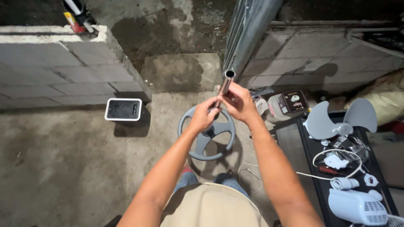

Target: The person assembles a standing fan by inserting a metal pole into a steering-wheel base, then attaching a white cylindrical component to the pole. They repeatedly insert and remove the component, adjusting the pole and component throughout the process.

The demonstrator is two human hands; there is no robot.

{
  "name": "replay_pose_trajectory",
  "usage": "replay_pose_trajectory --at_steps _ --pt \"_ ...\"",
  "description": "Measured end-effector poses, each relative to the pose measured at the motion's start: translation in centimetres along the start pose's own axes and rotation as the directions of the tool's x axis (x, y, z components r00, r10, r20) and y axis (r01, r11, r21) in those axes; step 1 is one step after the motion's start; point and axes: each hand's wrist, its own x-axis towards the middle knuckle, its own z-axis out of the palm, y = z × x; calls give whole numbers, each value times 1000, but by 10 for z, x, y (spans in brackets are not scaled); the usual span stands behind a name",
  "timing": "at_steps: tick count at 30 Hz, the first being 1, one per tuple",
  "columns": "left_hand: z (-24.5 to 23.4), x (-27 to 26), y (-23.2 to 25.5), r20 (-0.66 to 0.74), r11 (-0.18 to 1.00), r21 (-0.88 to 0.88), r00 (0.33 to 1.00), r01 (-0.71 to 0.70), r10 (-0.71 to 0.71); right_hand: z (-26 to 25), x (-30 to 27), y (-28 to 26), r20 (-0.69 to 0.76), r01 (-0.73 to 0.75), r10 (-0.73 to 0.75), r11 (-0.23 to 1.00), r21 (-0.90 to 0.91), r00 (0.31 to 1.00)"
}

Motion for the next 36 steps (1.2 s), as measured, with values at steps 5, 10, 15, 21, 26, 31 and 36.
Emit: replay_pose_trajectory --at_steps 5,10,15,21,26,31,36 --pt "-1 15 28 21 989 -58 990 -135 136 -15 15 -30 -33 -127 143 944 306 989" --pt "-2 23 71 41 965 -133 972 -224 231 -28 12 -25 -49 -149 194 870 471 980" --pt "-6 33 97 29 949 -101 952 -299 303 -24 -11 -5 -48 -131 166 898 420 985" --pt "7 33 103 75 893 -405 966 -197 247 -5 -19 -5 44 -177 177 868 463 983" --pt "7 30 112 15 904 -317 952 -285 306 -10 -15 -28 161 -187 132 898 399 978" --pt "4 28 124 -5 912 -317 962 -259 271 -6 -16 -42 86 -243 227 928 281 970" --pt "10 28 129 -19 893 -332 949 -304 316 -15 -22 -45 -72 -96 88 988 -118 993"
